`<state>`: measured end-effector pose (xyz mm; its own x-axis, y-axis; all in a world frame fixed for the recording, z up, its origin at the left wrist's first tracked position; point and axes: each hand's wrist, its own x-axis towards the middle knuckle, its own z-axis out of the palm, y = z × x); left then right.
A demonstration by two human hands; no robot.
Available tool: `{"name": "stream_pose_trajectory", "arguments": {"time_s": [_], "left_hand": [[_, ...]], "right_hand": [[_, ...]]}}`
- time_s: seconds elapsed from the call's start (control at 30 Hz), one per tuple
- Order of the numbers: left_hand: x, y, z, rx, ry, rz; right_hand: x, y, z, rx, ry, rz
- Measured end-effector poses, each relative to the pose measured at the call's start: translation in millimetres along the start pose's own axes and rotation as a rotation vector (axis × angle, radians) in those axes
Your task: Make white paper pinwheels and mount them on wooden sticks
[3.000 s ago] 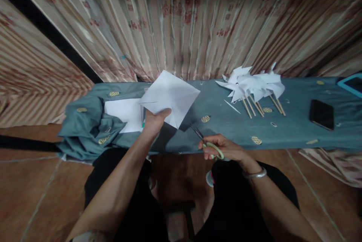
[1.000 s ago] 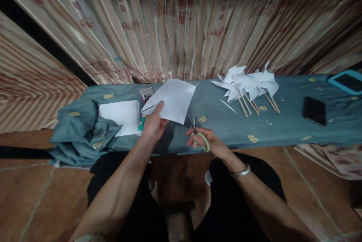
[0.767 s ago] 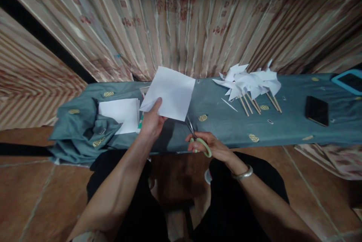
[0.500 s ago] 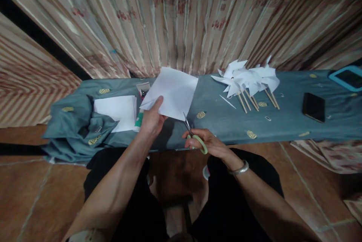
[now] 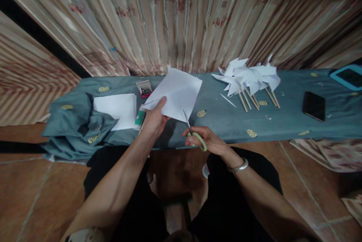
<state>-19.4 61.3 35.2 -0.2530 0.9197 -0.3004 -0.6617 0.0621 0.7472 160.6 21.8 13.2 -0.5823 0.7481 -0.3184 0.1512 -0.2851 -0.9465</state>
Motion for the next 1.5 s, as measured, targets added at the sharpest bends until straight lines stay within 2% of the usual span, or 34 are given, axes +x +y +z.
{"name": "stream_pose_trajectory", "arguments": {"time_s": [0.9,1.33,1.5], "left_hand": [[-0.4,1.9,-0.1,-0.004,0.024,-0.002],[-0.3,4.1,-1.4,0.016,0.048,-0.004],[-1.2,0.0,-3.5,0.028,0.016,-0.005]], "right_hand": [[0.5,6.0,-0.4,-0.056,0.018,-0.056],[3.1,11.8,0.8,0.049,0.058,0.011],[2.3,7.0,1.7,0.008,0.077,-0.002]]}}
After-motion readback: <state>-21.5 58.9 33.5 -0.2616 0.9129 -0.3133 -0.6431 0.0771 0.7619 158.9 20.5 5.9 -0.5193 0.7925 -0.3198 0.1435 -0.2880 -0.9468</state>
